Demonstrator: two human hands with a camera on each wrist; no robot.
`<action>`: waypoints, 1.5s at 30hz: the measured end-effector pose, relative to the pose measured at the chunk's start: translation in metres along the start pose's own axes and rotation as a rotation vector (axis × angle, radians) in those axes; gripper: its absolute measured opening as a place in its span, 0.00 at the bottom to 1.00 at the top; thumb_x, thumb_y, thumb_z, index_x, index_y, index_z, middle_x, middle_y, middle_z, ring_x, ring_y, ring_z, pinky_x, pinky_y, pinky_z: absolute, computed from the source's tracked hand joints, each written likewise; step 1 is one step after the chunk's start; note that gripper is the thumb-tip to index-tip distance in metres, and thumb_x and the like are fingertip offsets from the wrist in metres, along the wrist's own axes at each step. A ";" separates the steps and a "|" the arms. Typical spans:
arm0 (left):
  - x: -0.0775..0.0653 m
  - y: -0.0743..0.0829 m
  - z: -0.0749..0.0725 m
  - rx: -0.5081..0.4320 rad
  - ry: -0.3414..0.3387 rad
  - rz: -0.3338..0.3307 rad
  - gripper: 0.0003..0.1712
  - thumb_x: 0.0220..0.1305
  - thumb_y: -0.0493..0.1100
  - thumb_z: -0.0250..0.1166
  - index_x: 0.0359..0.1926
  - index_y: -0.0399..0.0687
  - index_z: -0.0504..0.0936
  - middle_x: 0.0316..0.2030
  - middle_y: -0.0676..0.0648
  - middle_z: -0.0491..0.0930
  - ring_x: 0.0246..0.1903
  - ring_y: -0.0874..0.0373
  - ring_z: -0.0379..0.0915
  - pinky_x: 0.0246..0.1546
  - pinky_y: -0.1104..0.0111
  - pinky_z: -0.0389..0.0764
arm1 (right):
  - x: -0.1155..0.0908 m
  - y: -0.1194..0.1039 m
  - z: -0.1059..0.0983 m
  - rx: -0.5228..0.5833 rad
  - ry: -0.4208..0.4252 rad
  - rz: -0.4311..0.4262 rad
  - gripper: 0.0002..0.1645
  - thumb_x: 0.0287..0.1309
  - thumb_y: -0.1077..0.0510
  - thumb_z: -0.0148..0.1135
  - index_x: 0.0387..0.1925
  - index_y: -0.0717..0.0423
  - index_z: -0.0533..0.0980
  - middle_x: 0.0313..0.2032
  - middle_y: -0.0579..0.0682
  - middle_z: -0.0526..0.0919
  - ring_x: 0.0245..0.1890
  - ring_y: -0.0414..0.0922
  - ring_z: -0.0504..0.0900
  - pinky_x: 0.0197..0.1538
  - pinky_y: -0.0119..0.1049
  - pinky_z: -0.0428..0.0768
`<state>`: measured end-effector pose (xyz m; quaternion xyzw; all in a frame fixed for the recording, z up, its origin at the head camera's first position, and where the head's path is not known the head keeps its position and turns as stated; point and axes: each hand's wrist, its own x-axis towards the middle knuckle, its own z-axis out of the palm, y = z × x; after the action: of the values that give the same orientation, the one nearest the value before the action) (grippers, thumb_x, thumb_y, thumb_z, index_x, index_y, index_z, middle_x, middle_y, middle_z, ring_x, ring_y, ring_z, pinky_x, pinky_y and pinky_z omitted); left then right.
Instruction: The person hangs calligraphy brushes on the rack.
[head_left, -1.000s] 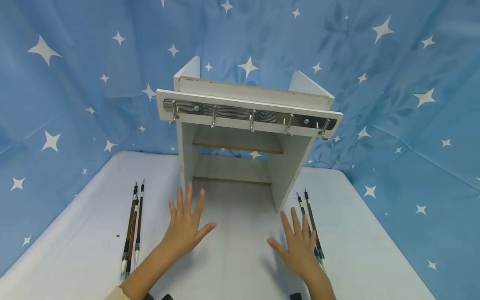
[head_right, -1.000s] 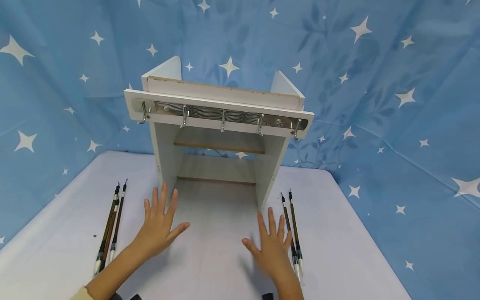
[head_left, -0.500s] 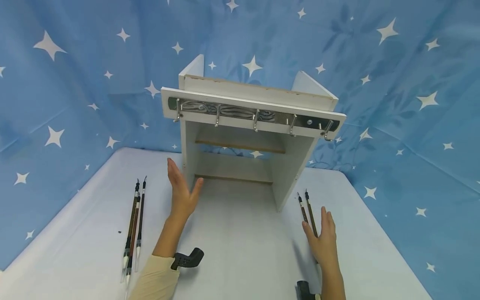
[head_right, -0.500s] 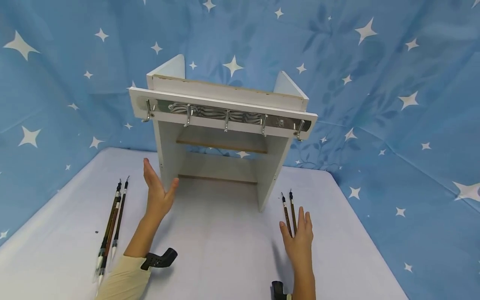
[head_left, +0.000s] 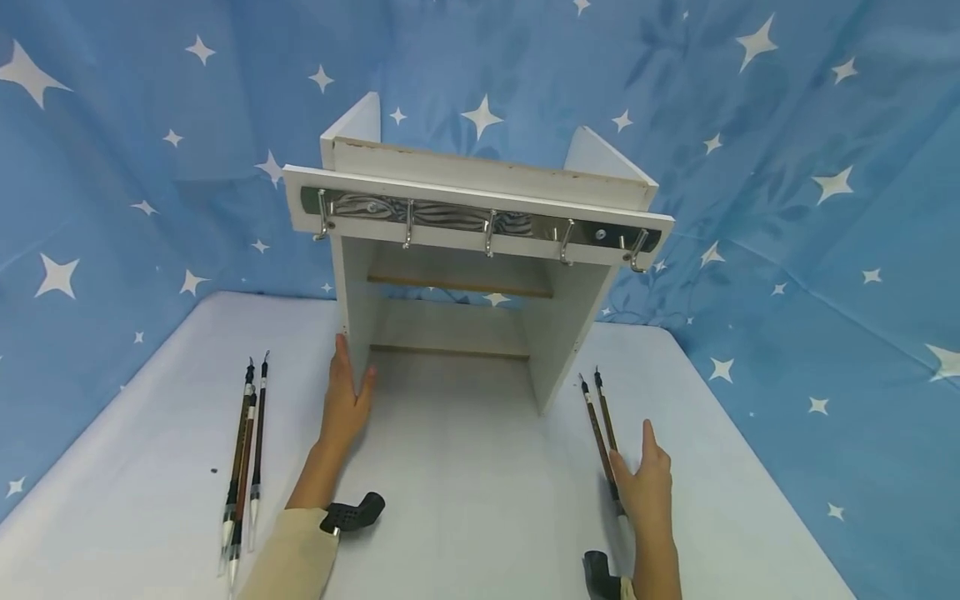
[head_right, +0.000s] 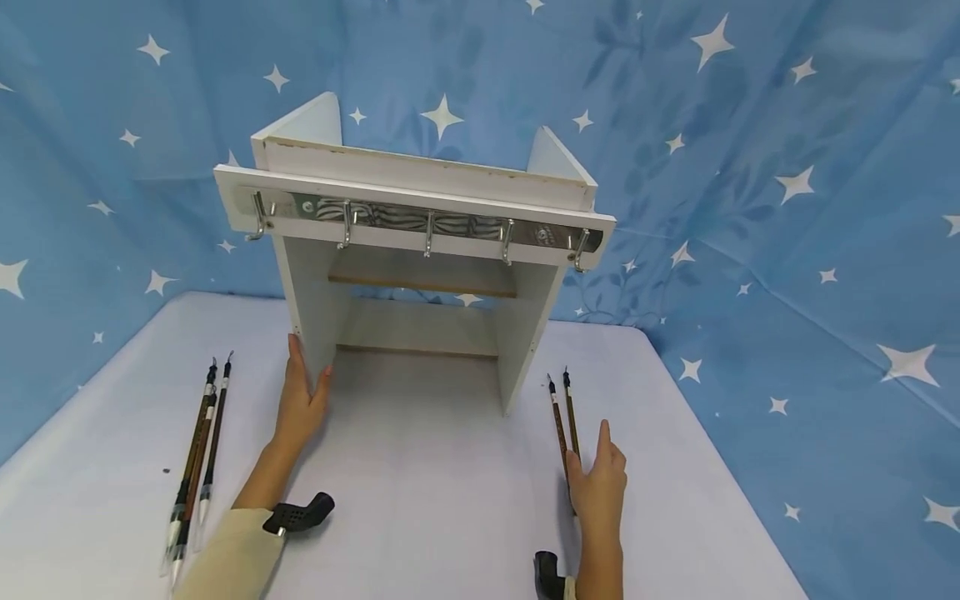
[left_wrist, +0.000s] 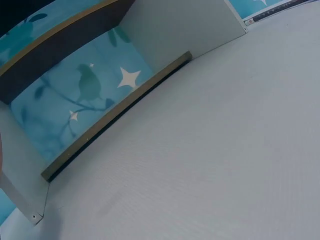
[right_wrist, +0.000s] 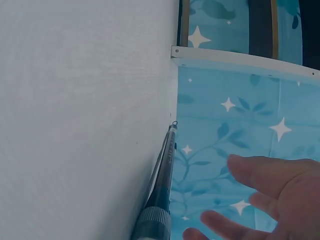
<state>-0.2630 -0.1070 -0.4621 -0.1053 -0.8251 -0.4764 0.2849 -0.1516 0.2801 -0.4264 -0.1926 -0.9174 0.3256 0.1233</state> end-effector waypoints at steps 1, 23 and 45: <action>0.000 -0.002 0.000 0.017 0.015 0.028 0.42 0.67 0.40 0.50 0.71 0.49 0.32 0.67 0.31 0.47 0.64 0.33 0.49 0.57 0.39 0.59 | 0.000 0.001 0.001 -0.016 -0.013 0.006 0.46 0.58 0.59 0.54 0.70 0.59 0.41 0.60 0.75 0.55 0.59 0.72 0.58 0.56 0.66 0.63; 0.000 -0.014 0.002 0.170 0.139 0.207 0.49 0.61 0.25 0.49 0.71 0.59 0.33 0.60 0.25 0.60 0.55 0.30 0.63 0.48 0.42 0.71 | -0.006 0.001 0.007 -0.197 -0.166 0.028 0.49 0.48 0.66 0.62 0.67 0.67 0.46 0.33 0.64 0.77 0.32 0.54 0.78 0.35 0.51 0.77; 0.001 -0.012 0.003 0.124 0.123 0.171 0.48 0.62 0.26 0.49 0.71 0.61 0.34 0.61 0.26 0.59 0.56 0.29 0.61 0.49 0.40 0.69 | -0.011 -0.007 0.011 -0.261 -0.213 -0.045 0.40 0.49 0.71 0.59 0.64 0.68 0.55 0.47 0.72 0.75 0.43 0.63 0.78 0.44 0.56 0.77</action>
<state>-0.2702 -0.1104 -0.4711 -0.1279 -0.8218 -0.4042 0.3806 -0.1480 0.2642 -0.4310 -0.1509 -0.9639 0.2195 0.0066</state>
